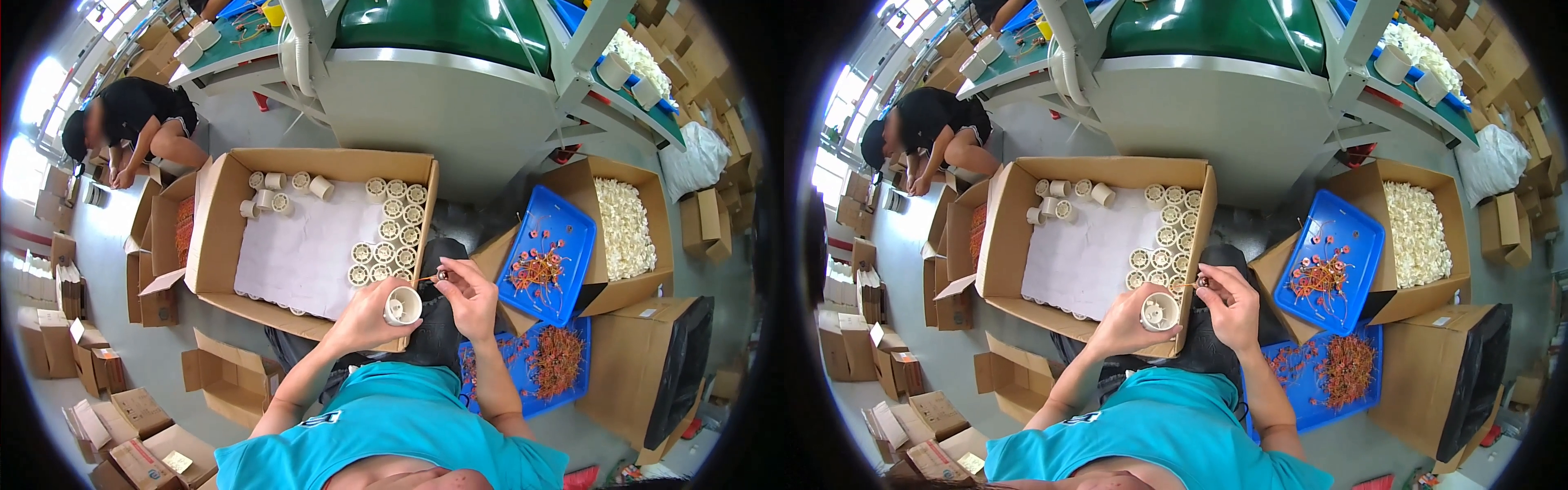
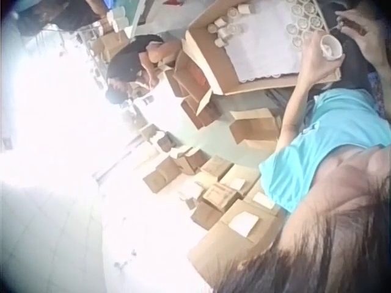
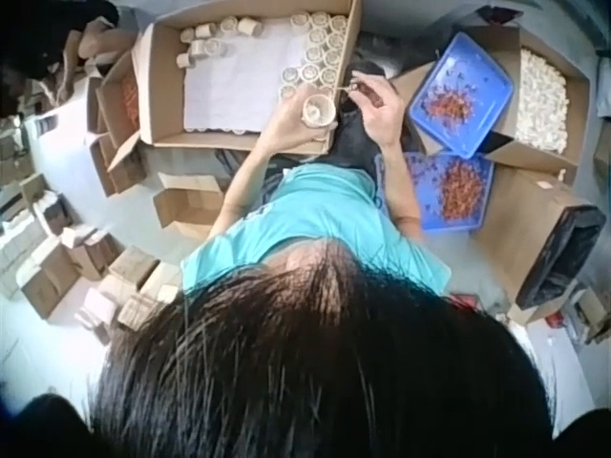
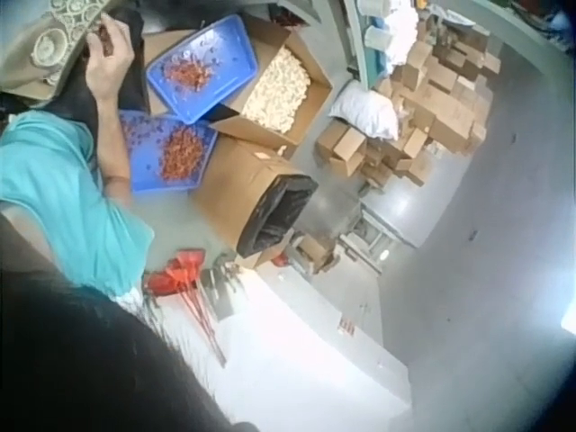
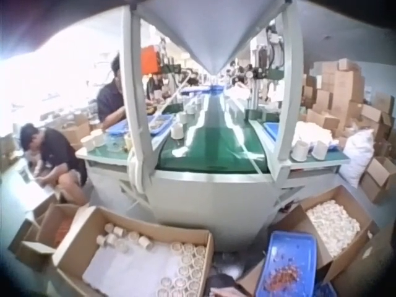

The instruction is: The person assembles components by picking plastic housings from a box, inserting wired parts from a tray into the housings, and pressing the parts together by hand.

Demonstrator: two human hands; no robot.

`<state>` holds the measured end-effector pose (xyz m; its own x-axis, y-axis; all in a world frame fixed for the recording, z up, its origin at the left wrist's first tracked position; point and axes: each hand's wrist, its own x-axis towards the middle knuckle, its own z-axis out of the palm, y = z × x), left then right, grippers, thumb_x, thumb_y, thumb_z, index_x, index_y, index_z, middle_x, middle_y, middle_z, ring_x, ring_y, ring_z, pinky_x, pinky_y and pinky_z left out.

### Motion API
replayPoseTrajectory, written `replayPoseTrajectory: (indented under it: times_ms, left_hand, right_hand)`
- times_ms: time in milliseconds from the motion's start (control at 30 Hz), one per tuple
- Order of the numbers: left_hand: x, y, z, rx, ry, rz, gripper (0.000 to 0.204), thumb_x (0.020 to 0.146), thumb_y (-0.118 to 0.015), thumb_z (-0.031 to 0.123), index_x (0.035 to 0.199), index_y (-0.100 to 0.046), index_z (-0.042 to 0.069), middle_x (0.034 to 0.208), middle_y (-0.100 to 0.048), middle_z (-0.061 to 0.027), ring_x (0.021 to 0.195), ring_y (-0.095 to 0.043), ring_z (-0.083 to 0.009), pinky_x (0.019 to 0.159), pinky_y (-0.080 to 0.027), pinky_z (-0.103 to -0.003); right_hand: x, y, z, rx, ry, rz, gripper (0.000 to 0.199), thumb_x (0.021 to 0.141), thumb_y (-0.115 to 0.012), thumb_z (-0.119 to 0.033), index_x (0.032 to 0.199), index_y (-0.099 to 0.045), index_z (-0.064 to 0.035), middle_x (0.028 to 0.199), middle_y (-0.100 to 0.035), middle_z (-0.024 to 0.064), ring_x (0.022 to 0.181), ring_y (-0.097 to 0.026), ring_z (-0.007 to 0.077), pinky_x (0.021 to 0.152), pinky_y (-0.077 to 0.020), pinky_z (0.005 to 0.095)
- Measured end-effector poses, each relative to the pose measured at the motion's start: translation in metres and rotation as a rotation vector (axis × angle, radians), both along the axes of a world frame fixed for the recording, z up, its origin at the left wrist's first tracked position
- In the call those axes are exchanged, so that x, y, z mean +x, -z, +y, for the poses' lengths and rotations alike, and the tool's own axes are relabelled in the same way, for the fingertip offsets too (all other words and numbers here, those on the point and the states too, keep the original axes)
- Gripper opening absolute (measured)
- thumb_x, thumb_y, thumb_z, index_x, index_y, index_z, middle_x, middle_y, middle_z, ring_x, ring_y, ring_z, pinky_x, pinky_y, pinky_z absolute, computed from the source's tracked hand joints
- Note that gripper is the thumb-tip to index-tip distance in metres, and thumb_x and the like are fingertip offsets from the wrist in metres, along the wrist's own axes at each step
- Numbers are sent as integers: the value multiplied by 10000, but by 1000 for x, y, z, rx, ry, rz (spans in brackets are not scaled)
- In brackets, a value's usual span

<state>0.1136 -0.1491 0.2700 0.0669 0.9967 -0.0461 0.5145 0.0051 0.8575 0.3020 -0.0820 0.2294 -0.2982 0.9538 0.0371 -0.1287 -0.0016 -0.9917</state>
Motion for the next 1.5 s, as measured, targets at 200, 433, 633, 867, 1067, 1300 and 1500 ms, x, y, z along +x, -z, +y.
replayPoseTrajectory:
  times_ms: [200, 433, 633, 867, 1067, 1300, 1500]
  left_hand:
    - [11, 11, -11, -97, 95, -72, 528, 692, -849, 238, 1109, -586, 48, 891, -703, -136, 837, -711, -297, 747, -563, -387]
    - [10, 29, -6, 16, 90, -142, 483, 704, -844, 168, 1091, -583, 45, 1094, -635, -173, 1039, -637, -320, 878, -516, -408]
    - [-1, 41, -2, 376, -144, -126, 482, 671, -857, 78, 1073, -591, 74, 1028, -639, -110, 980, -642, -286, 853, -515, -377]
    - [-3, 41, 3, 466, -141, 2, 536, 623, -832, 29, 1091, -572, 61, 943, -634, -111, 845, -635, -319, 724, -510, -392]
    - [-2, 41, 3, 447, -146, -8, 543, 610, -834, 32, 1084, -570, 58, 934, -634, -118, 840, -634, -330, 721, -510, -400]
    - [-2, 40, 4, 468, -128, -11, 553, 600, -836, 33, 1083, -569, 58, 937, -634, -121, 834, -635, -332, 714, -513, -402]
    - [-1, 34, 7, 485, -73, 32, 542, 586, -831, 67, 1063, -575, 56, 926, -644, -121, 832, -644, -330, 717, -515, -409]
  right_hand:
    - [0, 17, -5, -174, -9, 168, 239, 856, -629, 106, 1086, -682, 68, 1074, -652, 122, 888, -674, 179, 791, -564, 277]
    - [0, 4, -2, -264, -29, 187, 194, 873, -622, 92, 1060, -672, 78, 1070, -657, 125, 879, -679, 180, 785, -567, 285]
    - [9, -31, 4, 233, 316, 79, 247, 842, -617, 147, 1077, -662, 85, 1082, -635, 146, 903, -666, 182, 826, -564, 282]
    - [-2, -52, -30, 599, 146, -123, 258, 762, -720, 128, 1002, -684, 41, 1005, -685, 199, 858, -702, 255, 764, -587, 317]
    - [-7, -36, -35, 614, 38, -69, 291, 783, -670, 182, 1056, -660, 80, 1086, -634, 230, 875, -690, 248, 766, -595, 310]
    - [-12, -32, -32, 595, 27, -119, 284, 785, -680, 167, 1052, -663, 71, 1063, -650, 207, 850, -690, 231, 750, -583, 303]
    - [-19, -41, -26, 608, -3, -306, 269, 720, -742, 101, 977, -695, 37, 1056, -660, 153, 831, -649, 248, 720, -540, 327]
